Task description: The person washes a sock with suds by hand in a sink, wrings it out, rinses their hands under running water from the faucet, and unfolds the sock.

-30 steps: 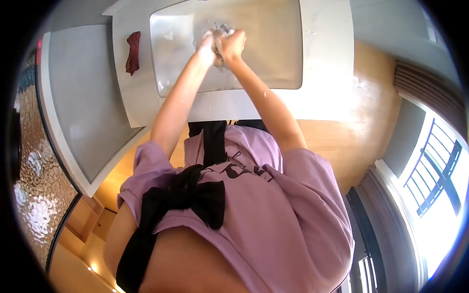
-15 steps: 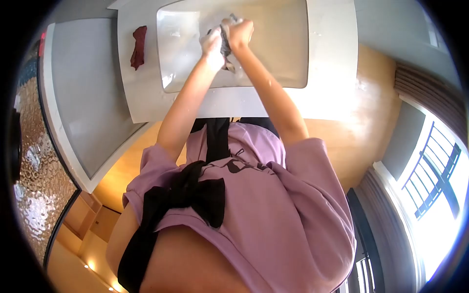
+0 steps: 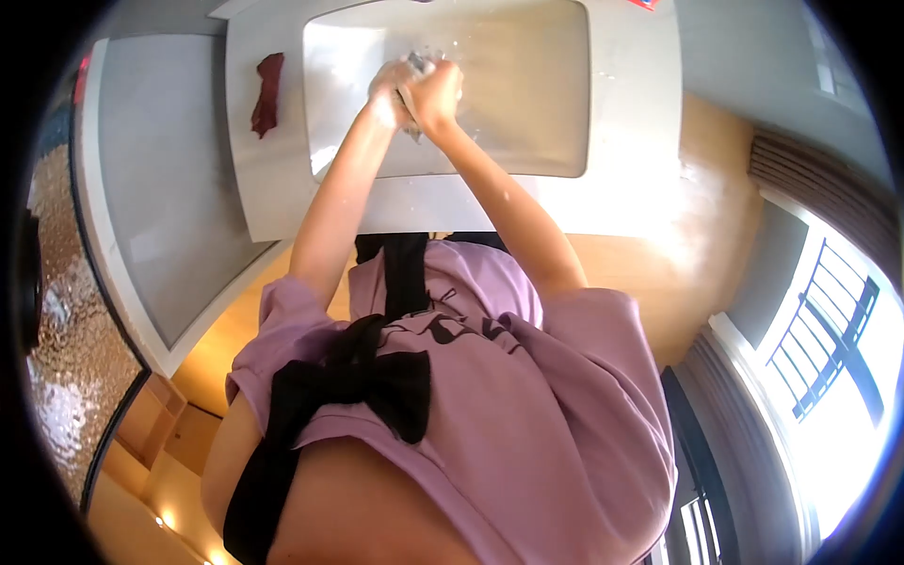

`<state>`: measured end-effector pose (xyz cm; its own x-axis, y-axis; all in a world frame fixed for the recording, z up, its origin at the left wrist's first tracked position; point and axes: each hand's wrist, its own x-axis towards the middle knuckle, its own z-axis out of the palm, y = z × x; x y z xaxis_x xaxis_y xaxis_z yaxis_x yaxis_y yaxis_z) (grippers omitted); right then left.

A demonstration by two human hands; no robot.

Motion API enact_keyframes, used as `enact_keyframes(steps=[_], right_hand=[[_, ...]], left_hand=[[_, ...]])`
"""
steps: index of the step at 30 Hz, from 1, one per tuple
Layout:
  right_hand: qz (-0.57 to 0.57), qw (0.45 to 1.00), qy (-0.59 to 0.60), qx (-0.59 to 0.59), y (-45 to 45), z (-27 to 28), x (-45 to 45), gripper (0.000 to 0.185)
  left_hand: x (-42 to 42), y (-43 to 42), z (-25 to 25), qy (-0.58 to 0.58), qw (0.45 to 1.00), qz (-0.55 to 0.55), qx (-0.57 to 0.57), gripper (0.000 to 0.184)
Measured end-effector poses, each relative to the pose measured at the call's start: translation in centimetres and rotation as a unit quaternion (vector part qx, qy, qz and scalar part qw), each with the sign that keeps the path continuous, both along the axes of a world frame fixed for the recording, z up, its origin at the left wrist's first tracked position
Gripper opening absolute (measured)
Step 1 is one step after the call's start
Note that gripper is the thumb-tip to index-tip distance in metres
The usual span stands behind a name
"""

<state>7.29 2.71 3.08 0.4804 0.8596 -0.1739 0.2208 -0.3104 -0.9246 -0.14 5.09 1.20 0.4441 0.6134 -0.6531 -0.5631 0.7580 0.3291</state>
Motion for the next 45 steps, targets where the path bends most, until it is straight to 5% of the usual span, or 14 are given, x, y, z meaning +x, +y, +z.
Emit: enact_keyframes(steps=[3,7,11,16,19,22,24,26,28,30,33,39,42,45], right_hand=[[-0.015,0.997,-0.062,-0.047,3.3,-2.4,1.9,0.029],[-0.008,0.999,-0.038,0.008,0.1,-1.1,0.3,0.024],[-0.018,0.999,0.041,-0.028,-0.5,-1.2,0.6,0.025],[-0.027,0.997,-0.066,0.035,3.2,-6.0,5.4,0.035],[-0.124,0.976,0.172,0.043,4.4,-5.6,8.9,0.029],[-0.084,0.941,0.322,0.067,3.6,-1.2,10.8,0.021],[-0.052,0.945,0.316,0.067,3.3,-1.1,11.3,0.022],[0.039,0.993,0.069,0.086,2.9,-1.7,11.1,0.028],[0.083,0.992,0.02,-0.091,1.8,-2.6,10.4,0.034],[0.123,0.942,0.25,-0.189,0.2,-3.2,9.4,0.038],[0.247,0.785,0.438,-0.361,-0.7,-3.1,8.7,0.055],[0.229,0.686,0.631,-0.281,-1.1,-2.5,6.9,0.057],[0.146,0.747,0.624,-0.177,0.1,-1.8,5.9,0.056],[0.101,0.825,0.551,-0.076,1.3,-1.2,5.7,0.028]], left_hand=[[1.5,-3.0,1.8,0.102,0.98,0.032,0.165,0.027],[0.4,-0.8,-0.9,0.046,0.998,0.002,-0.041,0.028],[0.6,-1.8,-0.4,0.129,0.991,-0.03,-0.015,0.028],[-0.3,-2.7,-0.4,0.102,0.991,-0.081,-0.011,0.024],[-3.0,-2.9,2.4,0.181,0.962,-0.204,0.037,0.031],[-5.8,-3.1,1.3,0.174,0.955,-0.22,0.098,0.037],[-5.8,-3.4,0.7,0.128,0.976,-0.144,0.102,0.037],[-5.3,-3.3,0.3,0.081,0.989,-0.07,0.106,0.037],[-4.0,-3.0,1.6,0.088,0.991,0.039,0.094,0.04],[-3.2,-2.0,0.7,0.094,0.984,0.079,0.132,0.043],[-3.2,-0.9,1.7,0.184,0.969,0.078,0.144,0.04],[-3.6,-0.7,6.6,0.192,0.955,-0.111,0.199,0.033],[-4.8,-1.2,5.8,0.181,0.95,-0.158,0.199,0.039],[-5.4,-1.8,1.6,0.086,0.989,-0.043,0.116,0.037]])
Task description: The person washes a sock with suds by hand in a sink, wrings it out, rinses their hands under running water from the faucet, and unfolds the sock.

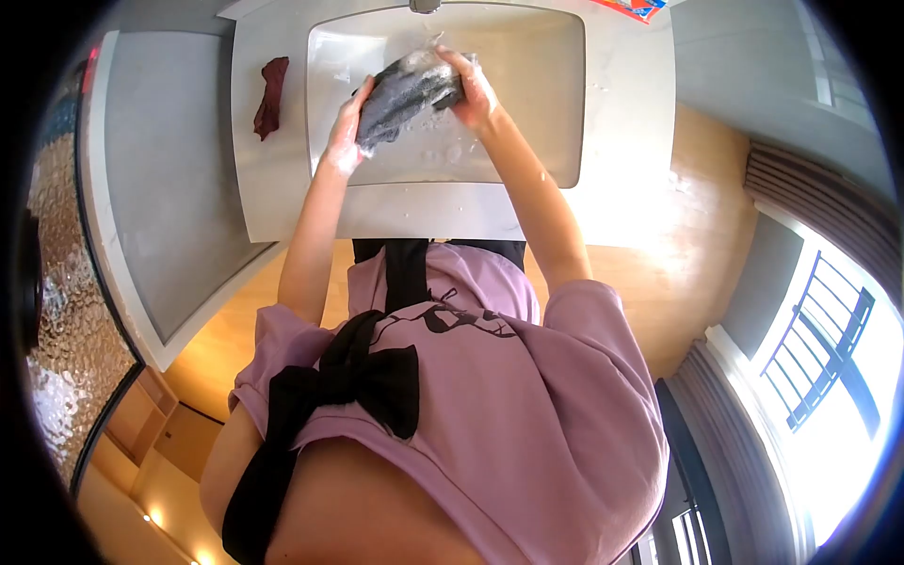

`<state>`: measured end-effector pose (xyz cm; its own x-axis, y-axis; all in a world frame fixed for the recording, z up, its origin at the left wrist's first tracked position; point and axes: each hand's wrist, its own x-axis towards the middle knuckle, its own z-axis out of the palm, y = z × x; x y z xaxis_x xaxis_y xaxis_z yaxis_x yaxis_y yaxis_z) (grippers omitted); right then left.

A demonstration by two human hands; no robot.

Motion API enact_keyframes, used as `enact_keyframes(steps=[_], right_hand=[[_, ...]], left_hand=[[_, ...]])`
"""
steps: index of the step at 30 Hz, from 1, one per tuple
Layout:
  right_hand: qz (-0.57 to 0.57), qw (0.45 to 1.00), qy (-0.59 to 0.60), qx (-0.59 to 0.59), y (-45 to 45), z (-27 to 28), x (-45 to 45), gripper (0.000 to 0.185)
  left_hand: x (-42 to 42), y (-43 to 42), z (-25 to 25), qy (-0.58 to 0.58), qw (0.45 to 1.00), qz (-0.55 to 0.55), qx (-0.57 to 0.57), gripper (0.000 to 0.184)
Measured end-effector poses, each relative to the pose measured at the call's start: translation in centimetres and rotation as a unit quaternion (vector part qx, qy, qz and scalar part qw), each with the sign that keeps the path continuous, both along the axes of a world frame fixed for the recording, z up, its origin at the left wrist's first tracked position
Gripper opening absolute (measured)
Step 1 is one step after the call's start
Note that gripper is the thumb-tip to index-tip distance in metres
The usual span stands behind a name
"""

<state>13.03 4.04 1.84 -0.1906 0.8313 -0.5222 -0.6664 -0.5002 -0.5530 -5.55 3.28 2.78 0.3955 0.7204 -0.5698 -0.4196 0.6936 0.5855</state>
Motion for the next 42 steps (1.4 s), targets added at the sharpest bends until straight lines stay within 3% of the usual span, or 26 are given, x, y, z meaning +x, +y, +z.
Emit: enact_keyframes(steps=[3,5,7,8,9,11,12,13,15,17,19,23,25,26,27,29,31,32,33,34,35,37,39,40,41,42], right_hand=[[0.048,0.912,-0.339,0.225,-1.2,0.9,-0.3,0.021],[0.109,0.852,-0.378,0.345,-2.8,1.4,-1.9,0.014],[0.136,0.645,-0.575,0.484,-3.9,3.4,-3.3,0.014],[0.144,0.609,-0.619,0.474,-3.6,1.9,-3.7,0.017],[0.144,0.609,-0.619,0.474,-3.1,1.6,-3.6,0.017],[-0.007,0.69,-0.646,0.325,-2.0,1.0,-3.4,0.019],[-0.018,0.725,-0.654,0.215,-1.1,0.8,-3.3,0.019],[-0.019,0.725,-0.655,0.212,-1.3,0.5,-3.3,0.019],[-0.03,0.816,-0.555,0.161,-2.6,-0.3,-4.0,0.017],[0.015,0.733,-0.606,0.309,-4.5,0.1,-5.2,0.016],[-0.066,0.71,-0.627,0.312,-3.2,0.5,-4.7,0.019],[-0.019,0.803,-0.594,0.049,1.2,0.1,-2.3,0.021],[-0.017,0.764,-0.633,0.122,-0.9,-1.3,-3.7,0.024],[0.011,0.787,-0.601,0.14,-1.7,-0.6,-4.2,0.027],[-0.082,0.732,-0.629,0.248,-2.5,-0.8,-4.7,0.023],[-0.032,0.791,-0.59,0.159,-1.0,-1.7,-3.7,0.029],[-0.043,0.781,-0.611,0.121,1.1,-0.5,-2.5,0.027],[-0.035,0.792,-0.601,0.098,1.4,-0.7,-2.7,0.026],[-0.022,0.804,-0.59,0.073,1.1,-1.0,-3.0,0.026],[-0.015,0.78,-0.614,0.116,-0.2,-1.4,-4.4,0.025],[-0.081,0.733,-0.616,0.278,-1.5,-1.8,-5.5,0.025],[-0.221,0.675,-0.574,0.408,-1.1,-4.0,-6.0,0.024],[-0.032,0.817,-0.57,0.083,-0.5,-0.8,-4.7,0.032],[-0.045,0.809,-0.586,0.017,0.7,-0.6,-4.0,0.028],[-0.034,0.832,-0.554,-0.004,1.1,-0.4,-3.5,0.028],[-0.038,0.836,-0.547,0.016,0.4,0.1,-4.2,0.028]], left_hand=[[1.2,-0.3,-2.1,-0.038,0.993,0.093,-0.057,0.035],[1.9,-0.1,-4.3,-0.037,0.991,0.113,-0.066,0.033],[2.5,0.0,-4.7,-0.082,0.988,0.063,0.111,0.028],[2.6,0.8,-4.8,-0.123,0.992,-0.014,-0.004,0.024],[4.4,-1.3,-2.4,0.074,0.977,0.019,0.2,0.025],[5.3,-2.0,-2.0,-0.07,0.993,0.088,0.026,0.029],[6.0,-1.4,-2.2,-0.101,0.993,0.066,0.008,0.033],[5.7,-1.0,-3.9,-0.102,0.993,0.062,0.006,0.033],[4.6,-0.3,-7.1,-0.094,0.995,0.014,0.03,0.034],[4.1,0.6,-7.8,-0.179,0.981,-0.027,0.067,0.034],[5.1,-0.4,-5.8,-0.097,0.994,0.035,0.039,0.033],[7.1,-1.6,-0.8,-0.026,0.998,0.034,-0.042,0.032],[7.1,-0.8,-0.8,-0.03,0.989,0.089,-0.11,0.03],[5.6,0.8,-5.8,-0.279,0.958,-0.061,0.028,0.031],[5.2,1.9,-4.7,-0.302,0.939,-0.164,0.021,0.031],[6.6,-0.3,-1.1,-0.102,0.987,0.057,-0.107,0.034],[7.5,-1.7,0.9,-0.257,0.965,0.001,-0.054,0.031],[6.2,-0.6,-2.6,-0.427,0.892,-0.103,-0.103,0.03],[5.1,-0.4,-4.2,-0.425,0.893,-0.098,-0.11,0.03],[4.7,0.3,-4.3,-0.37,0.922,-0.11,-0.018,0.03],[4.1,1.3,-4.3,-0.299,0.951,-0.07,-0.044,0.031],[4.5,1.5,-1.3,-0.222,0.972,-0.033,-0.072,0.031],[6.9,-0.4,2.1,-0.034,0.996,0.057,-0.066,0.031],[7.0,-0.4,0.5,-0.009,0.993,0.05,-0.107,0.032],[5.3,0.0,-0.8,-0.312,0.942,-0.086,-0.09,0.028],[6.0,0.2,-0.1,-0.184,0.972,0.01,-0.144,0.026]])
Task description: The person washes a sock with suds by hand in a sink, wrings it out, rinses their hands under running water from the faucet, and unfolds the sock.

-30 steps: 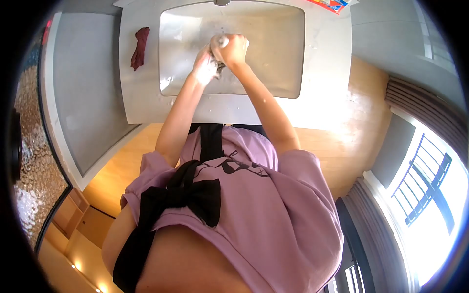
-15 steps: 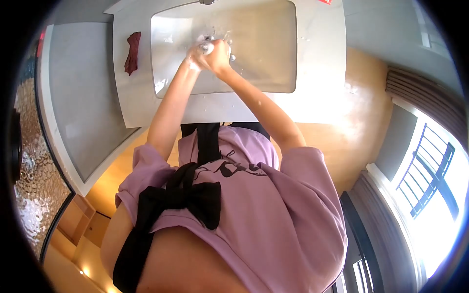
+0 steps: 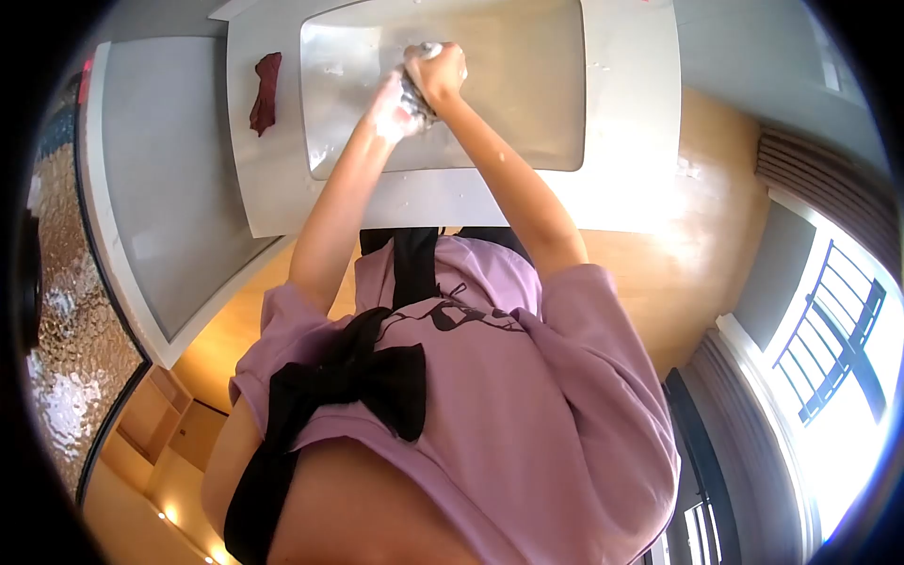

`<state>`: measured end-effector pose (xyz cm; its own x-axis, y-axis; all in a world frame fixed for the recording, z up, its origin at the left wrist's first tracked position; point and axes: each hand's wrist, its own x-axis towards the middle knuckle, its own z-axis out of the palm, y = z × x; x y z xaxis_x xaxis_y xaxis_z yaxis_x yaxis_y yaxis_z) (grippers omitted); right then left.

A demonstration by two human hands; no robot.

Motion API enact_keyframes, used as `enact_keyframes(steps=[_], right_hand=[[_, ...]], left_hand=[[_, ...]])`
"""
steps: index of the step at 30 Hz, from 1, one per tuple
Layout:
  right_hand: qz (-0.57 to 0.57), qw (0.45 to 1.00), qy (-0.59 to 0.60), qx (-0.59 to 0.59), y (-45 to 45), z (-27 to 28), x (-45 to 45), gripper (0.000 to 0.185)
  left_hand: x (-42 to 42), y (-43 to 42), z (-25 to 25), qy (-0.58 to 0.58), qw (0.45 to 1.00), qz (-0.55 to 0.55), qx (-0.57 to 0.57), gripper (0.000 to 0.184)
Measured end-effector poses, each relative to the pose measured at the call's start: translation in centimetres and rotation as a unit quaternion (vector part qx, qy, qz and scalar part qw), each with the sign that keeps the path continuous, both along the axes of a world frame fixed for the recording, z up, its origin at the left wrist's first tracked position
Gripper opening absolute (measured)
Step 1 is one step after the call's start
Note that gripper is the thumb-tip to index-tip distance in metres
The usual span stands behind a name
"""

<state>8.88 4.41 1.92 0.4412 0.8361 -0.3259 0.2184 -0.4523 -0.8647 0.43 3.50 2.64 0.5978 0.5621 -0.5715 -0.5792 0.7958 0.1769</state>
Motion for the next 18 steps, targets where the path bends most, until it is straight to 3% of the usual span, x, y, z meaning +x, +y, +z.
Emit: enact_keyframes(steps=[1,2,3,4,5,6,7,9,11,12,13,14,15,16,18], right_hand=[[0.009,1.0,0.003,0.021,-1.1,0.6,-0.4,0.028],[0.052,0.994,-0.003,0.099,-2.3,-0.4,-1.2,0.027],[0.072,0.995,-0.017,0.071,-3.6,2.7,-1.8,0.026],[0.029,0.991,-0.012,0.128,-3.8,0.3,-2.0,0.025],[0.05,0.99,-0.013,0.128,-2.8,-0.1,-1.2,0.025],[0.019,0.994,-0.008,0.11,-1.4,-1.0,-0.4,0.024],[-0.014,1.0,-0.007,0.017,-0.3,0.3,0.9,0.024],[-0.033,0.999,0.004,-0.021,-0.3,0.8,1.4,0.026],[-0.01,0.994,-0.042,0.102,-2.5,0.2,-0.3,0.025],[0.027,0.991,-0.033,0.127,-3.4,-0.1,-1.0,0.028],[0.033,0.992,-0.052,0.112,-3.4,0.3,-0.8,0.028],[0.007,0.998,-0.023,0.062,-2.6,0.3,-0.1,0.029],[-0.021,1.0,0.006,0.012,-1.3,0.3,0.9,0.03],[-0.041,0.999,-0.01,0.0,-0.3,0.2,1.8,0.031],[-0.05,0.998,-0.004,-0.033,-0.3,-0.8,1.7,0.031]], left_hand=[[1.0,0.4,0.7,0.14,0.986,0.066,-0.066,0.025],[0.1,1.1,-0.4,0.039,0.994,-0.027,0.099,0.024],[-1.4,1.7,-2.4,-0.056,0.956,-0.122,0.26,0.024],[-1.6,1.8,-3.8,-0.112,0.974,-0.116,0.162,0.024],[-0.6,0.5,-2.6,0.029,0.986,-0.026,0.163,0.029],[1.2,-1.0,0.4,0.117,0.99,0.058,0.059,0.029],[1.8,-1.5,2.3,0.106,0.993,0.04,0.041,0.03],[1.9,-1.2,-0.7,0.103,0.993,0.017,0.049,0.028],[1.4,0.1,-2.8,0.137,0.984,0.012,0.11,0.033],[0.2,1.4,-4.5,-0.152,0.967,-0.087,0.184,0.027],[1.1,0.7,-1.7,-0.155,0.967,-0.087,0.185,0.027],[2.1,-0.3,1.1,0.018,0.993,-0.027,0.11,0.028],[3.0,-0.7,3.3,0.191,0.98,0.035,0.033,0.028],[3.6,-0.9,3.1,0.157,0.984,0.034,0.075,0.031],[3.1,-0.6,2.0,0.152,0.988,0.017,0.033,0.028]])
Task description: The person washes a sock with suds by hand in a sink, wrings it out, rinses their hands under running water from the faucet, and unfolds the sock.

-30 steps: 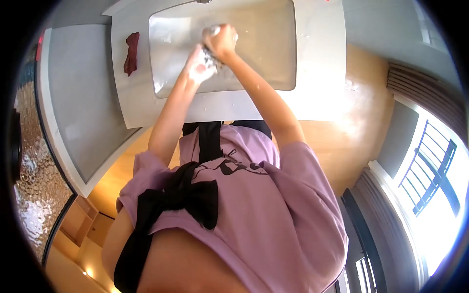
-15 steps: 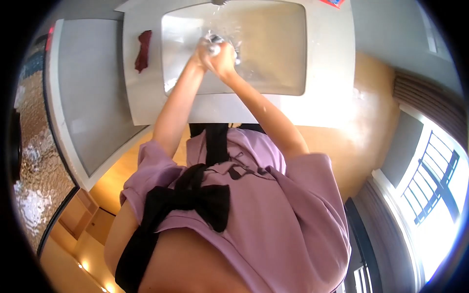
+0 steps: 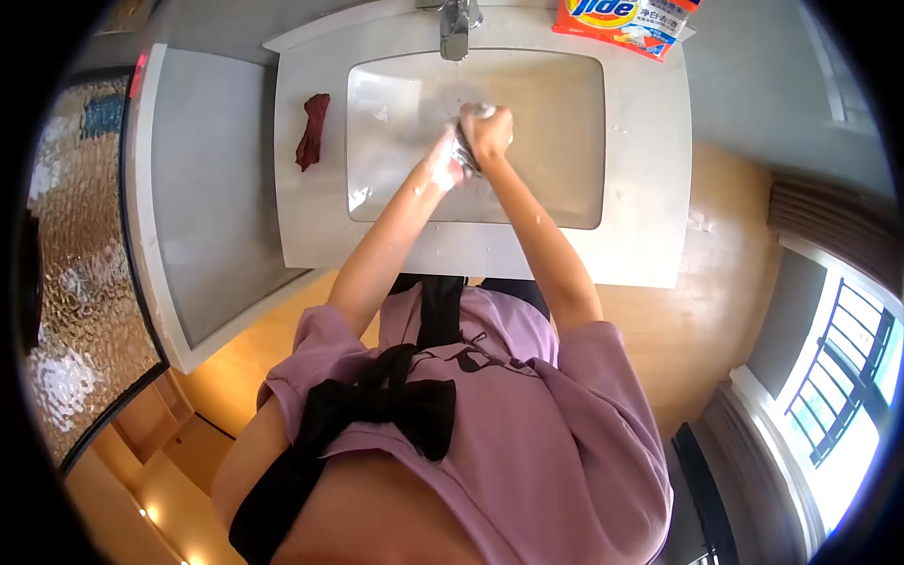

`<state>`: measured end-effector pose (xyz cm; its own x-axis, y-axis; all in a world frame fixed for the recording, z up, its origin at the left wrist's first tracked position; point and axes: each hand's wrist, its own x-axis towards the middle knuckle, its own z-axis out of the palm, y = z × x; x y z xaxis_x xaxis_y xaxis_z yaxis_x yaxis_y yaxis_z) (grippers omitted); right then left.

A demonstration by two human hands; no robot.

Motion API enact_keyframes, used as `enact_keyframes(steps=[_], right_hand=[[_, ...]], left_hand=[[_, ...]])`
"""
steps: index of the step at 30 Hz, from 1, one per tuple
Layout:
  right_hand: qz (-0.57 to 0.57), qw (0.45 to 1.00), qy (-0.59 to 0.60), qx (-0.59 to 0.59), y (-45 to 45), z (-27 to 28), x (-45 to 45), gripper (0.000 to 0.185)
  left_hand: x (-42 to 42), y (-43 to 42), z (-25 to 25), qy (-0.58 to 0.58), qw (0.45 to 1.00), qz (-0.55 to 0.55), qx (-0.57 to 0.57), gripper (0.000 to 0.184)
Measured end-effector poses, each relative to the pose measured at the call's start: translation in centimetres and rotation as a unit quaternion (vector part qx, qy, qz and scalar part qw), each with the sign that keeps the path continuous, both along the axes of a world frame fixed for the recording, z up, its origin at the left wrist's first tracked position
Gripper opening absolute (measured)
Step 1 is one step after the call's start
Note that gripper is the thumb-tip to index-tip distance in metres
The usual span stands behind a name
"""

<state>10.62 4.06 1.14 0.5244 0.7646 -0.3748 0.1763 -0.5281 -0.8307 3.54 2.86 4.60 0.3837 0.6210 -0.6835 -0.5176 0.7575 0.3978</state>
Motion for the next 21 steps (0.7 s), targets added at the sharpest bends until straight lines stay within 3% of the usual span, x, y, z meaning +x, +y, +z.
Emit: enact_keyframes(steps=[1,2,3,4,7,9,11,12,13,14,15,16,17,19,20,21], right_hand=[[0.006,1.0,-0.013,0.008,-0.4,-0.1,-0.7,0.03],[0.031,0.995,-0.008,0.097,-1.7,0.0,-1.5,0.028],[0.078,0.985,-0.022,0.155,-2.7,1.0,-2.2,0.026],[0.053,0.989,-0.005,0.139,-2.8,0.7,-2.0,0.027],[-0.033,0.998,0.043,0.041,-0.5,0.2,-0.1,0.025],[-0.068,0.997,0.042,0.011,-1.2,0.1,-0.6,0.025],[-0.046,0.986,-0.02,0.161,-3.5,1.0,-2.6,0.026],[0.053,0.984,-0.041,0.165,-4.2,2.5,-3.0,0.024],[0.06,0.981,-0.033,0.183,-4.1,1.4,-2.5,0.024],[0.02,0.989,-0.012,0.147,-3.1,0.8,-2.0,0.025],[-0.018,0.993,0.011,0.112,-1.9,0.4,-1.3,0.026],[-0.028,0.997,0.019,0.066,-1.1,0.8,-0.3,0.026],[-0.036,0.999,0.035,0.016,-0.5,0.6,0.2,0.025],[-0.023,0.999,0.003,0.039,-1.6,-0.9,-1.1,0.026],[-0.051,0.995,-0.05,0.062,-2.9,2.1,-2.3,0.028],[0.019,0.978,-0.084,0.189,-3.7,-2.1,-2.8,0.028]], left_hand=[[-0.3,1.0,-1.2,-0.006,0.999,-0.008,-0.036,0.025],[-1.4,1.9,-5.9,-0.139,0.987,-0.071,0.032,0.025],[-2.6,2.3,-5.4,-0.18,0.944,-0.198,0.191,0.028],[-2.0,1.7,-4.2,-0.181,0.945,-0.195,0.191,0.028],[0.2,0.0,-0.7,0.005,1.0,-0.01,0.022,0.034],[-0.8,-0.7,-4.1,0.046,0.997,-0.014,0.063,0.035],[-2.5,0.9,-6.8,-0.206,0.966,-0.139,0.068,0.028],[-3.4,1.4,-4.6,-0.303,0.922,-0.187,0.15,0.029],[-2.4,0.6,-2.7,-0.308,0.921,-0.186,0.147,0.029],[-1.3,0.0,-0.8,-0.127,0.985,-0.094,0.074,0.029],[-0.4,-0.1,0.1,0.061,0.998,0.003,0.0,0.029],[-0.1,-0.1,-0.6,0.043,0.997,-0.023,0.062,0.03],[-0.2,-0.5,-1.7,0.003,0.999,-0.014,0.046,0.028],[-0.5,-0.6,-0.4,0.086,0.995,-0.011,0.041,0.031],[-2.0,1.2,-8.2,-0.141,0.985,-0.094,0.005,0.037],[-3.0,1.9,-9.6,-0.226,0.931,-0.239,0.161,0.042]])
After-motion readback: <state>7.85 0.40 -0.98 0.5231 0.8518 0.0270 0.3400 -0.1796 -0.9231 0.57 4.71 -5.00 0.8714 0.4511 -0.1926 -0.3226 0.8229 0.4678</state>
